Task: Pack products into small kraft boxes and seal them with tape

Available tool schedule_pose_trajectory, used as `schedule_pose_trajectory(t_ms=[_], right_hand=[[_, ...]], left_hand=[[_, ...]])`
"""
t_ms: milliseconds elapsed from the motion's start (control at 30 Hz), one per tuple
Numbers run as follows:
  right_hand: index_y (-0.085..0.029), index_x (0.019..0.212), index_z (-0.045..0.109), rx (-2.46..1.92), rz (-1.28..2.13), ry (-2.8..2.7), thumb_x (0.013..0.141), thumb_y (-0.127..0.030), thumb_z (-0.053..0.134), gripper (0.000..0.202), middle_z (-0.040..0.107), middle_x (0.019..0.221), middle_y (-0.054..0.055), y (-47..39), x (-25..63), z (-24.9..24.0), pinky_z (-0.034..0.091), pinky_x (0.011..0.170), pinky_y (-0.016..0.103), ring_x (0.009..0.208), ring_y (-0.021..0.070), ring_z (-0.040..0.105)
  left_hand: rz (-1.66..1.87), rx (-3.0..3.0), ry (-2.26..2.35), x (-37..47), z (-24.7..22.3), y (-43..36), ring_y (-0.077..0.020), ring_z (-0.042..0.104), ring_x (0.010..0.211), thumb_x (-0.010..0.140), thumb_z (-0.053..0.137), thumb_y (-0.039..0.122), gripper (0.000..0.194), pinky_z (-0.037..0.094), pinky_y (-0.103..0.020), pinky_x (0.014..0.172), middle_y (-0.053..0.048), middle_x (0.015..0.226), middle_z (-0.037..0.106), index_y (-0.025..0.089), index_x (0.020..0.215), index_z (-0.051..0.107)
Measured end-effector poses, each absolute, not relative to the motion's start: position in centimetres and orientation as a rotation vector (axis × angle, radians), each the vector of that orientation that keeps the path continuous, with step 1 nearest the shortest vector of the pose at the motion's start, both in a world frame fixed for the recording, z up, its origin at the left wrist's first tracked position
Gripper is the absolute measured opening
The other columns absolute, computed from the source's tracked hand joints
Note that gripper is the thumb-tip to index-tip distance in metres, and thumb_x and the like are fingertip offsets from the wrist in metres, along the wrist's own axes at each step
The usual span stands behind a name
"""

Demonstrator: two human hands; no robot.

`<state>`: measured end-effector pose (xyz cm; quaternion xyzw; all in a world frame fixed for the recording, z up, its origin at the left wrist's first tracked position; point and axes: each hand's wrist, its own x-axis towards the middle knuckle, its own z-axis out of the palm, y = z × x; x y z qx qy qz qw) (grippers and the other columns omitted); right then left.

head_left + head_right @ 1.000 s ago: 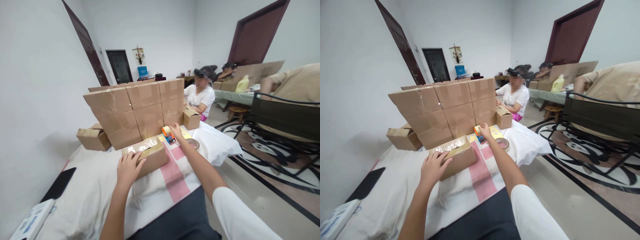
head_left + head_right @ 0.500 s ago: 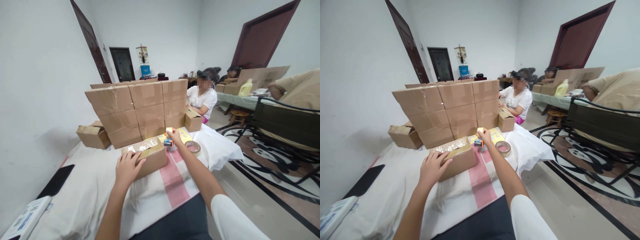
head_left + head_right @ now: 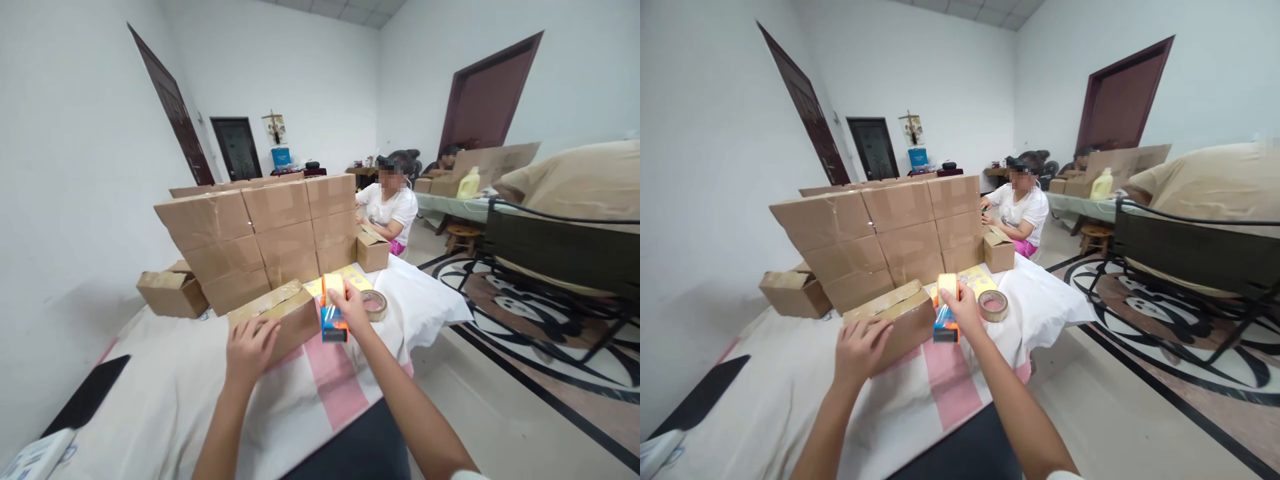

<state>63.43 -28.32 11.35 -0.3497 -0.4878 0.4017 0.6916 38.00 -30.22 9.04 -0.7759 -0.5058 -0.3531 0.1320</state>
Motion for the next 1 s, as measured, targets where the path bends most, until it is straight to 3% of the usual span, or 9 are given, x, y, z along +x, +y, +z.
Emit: schedule_pose_trajectory(t_ms=[133, 300, 467, 600, 700, 800, 1000], right_hand=[[-0.019, 0.090, 0.064, -0.781, 0.880, -1.113, 0.080, -0.044, 0.072, 0.027, 0.068, 0.080, 0.002, -30.8, 61.4, 9.7, 0.050, 0.065, 0.028, 0.071, 0.0175, 0.062], [-0.021, 0.074, 0.053, -0.828, 0.841, -0.936, 0.088, -0.060, 0.057, 0.041, 0.052, 0.067, -0.002, -31.6, 60.7, 7.6, 0.042, 0.056, 0.025, 0.062, 0.0140, 0.047], [-0.023, 0.067, 0.049, -0.870, 0.795, -0.885, 0.088, -0.067, 0.052, 0.049, 0.046, 0.061, -0.002, -32.3, 61.3, 5.0, 0.037, 0.051, 0.027, 0.056, 0.0141, 0.041], [-0.023, 0.064, 0.043, -0.849, 0.753, -0.809, 0.090, -0.065, 0.050, 0.050, 0.040, 0.058, -0.003, -32.5, 61.7, 3.3, 0.032, 0.050, 0.027, 0.054, 0.0128, 0.035], [-0.022, 0.067, 0.047, -0.901, 0.718, -0.736, 0.089, -0.066, 0.051, 0.049, 0.046, 0.063, -0.002, -32.2, 62.0, 2.8, 0.037, 0.053, 0.027, 0.059, 0.0139, 0.040], [-0.022, 0.075, 0.054, -0.936, 0.732, -0.698, 0.088, -0.066, 0.051, 0.047, 0.054, 0.071, 0.001, -32.1, 62.0, 2.7, 0.045, 0.061, 0.028, 0.067, 0.0163, 0.049], [-0.023, 0.079, 0.060, -0.990, 0.697, -0.687, 0.087, -0.066, 0.053, 0.044, 0.060, 0.072, 0.003, -32.2, 62.3, 2.8, 0.048, 0.064, 0.030, 0.073, 0.0203, 0.056]], left_hand=[[-1.178, -2.581, -1.371, 43.0, 8.0, -32.7, -0.0281, 0.052, 0.108, 0.099, 0.041, 0.051, 0.042, 0.044, -0.044, 0.096, -0.010, 0.112, 0.062, 0.029, 0.117, 0.073], [-1.478, -2.696, -1.543, 47.6, 6.5, -34.8, -0.0269, 0.050, 0.105, 0.099, 0.042, 0.048, 0.043, 0.045, -0.044, 0.097, -0.009, 0.102, 0.058, 0.028, 0.090, 0.079], [-1.643, -2.696, -1.505, 48.7, 6.6, -36.4, -0.0262, 0.054, 0.096, 0.094, 0.053, 0.050, 0.034, 0.046, -0.042, 0.089, -0.008, 0.089, 0.061, 0.031, 0.083, 0.080], [-1.666, -2.849, -1.615, 49.4, 6.8, -38.1, -0.0216, 0.059, 0.076, 0.096, 0.050, 0.047, 0.040, 0.047, -0.034, 0.075, -0.005, 0.074, 0.066, 0.027, 0.074, 0.076], [-1.690, -2.951, -1.861, 49.9, 6.7, -39.0, -0.0193, 0.061, 0.064, 0.097, 0.046, 0.049, 0.041, 0.045, -0.029, 0.065, -0.002, 0.066, 0.067, 0.024, 0.084, 0.075], [-1.695, -2.960, -1.989, 50.1, 6.6, -39.5, -0.0198, 0.064, 0.064, 0.095, 0.048, 0.050, 0.040, 0.047, -0.027, 0.065, -0.002, 0.066, 0.069, 0.022, 0.097, 0.076], [-1.734, -2.951, -1.999, 50.1, 6.4, -40.5, -0.0197, 0.064, 0.065, 0.094, 0.048, 0.051, 0.040, 0.048, -0.026, 0.066, -0.003, 0.064, 0.068, 0.021, 0.086, 0.074]])
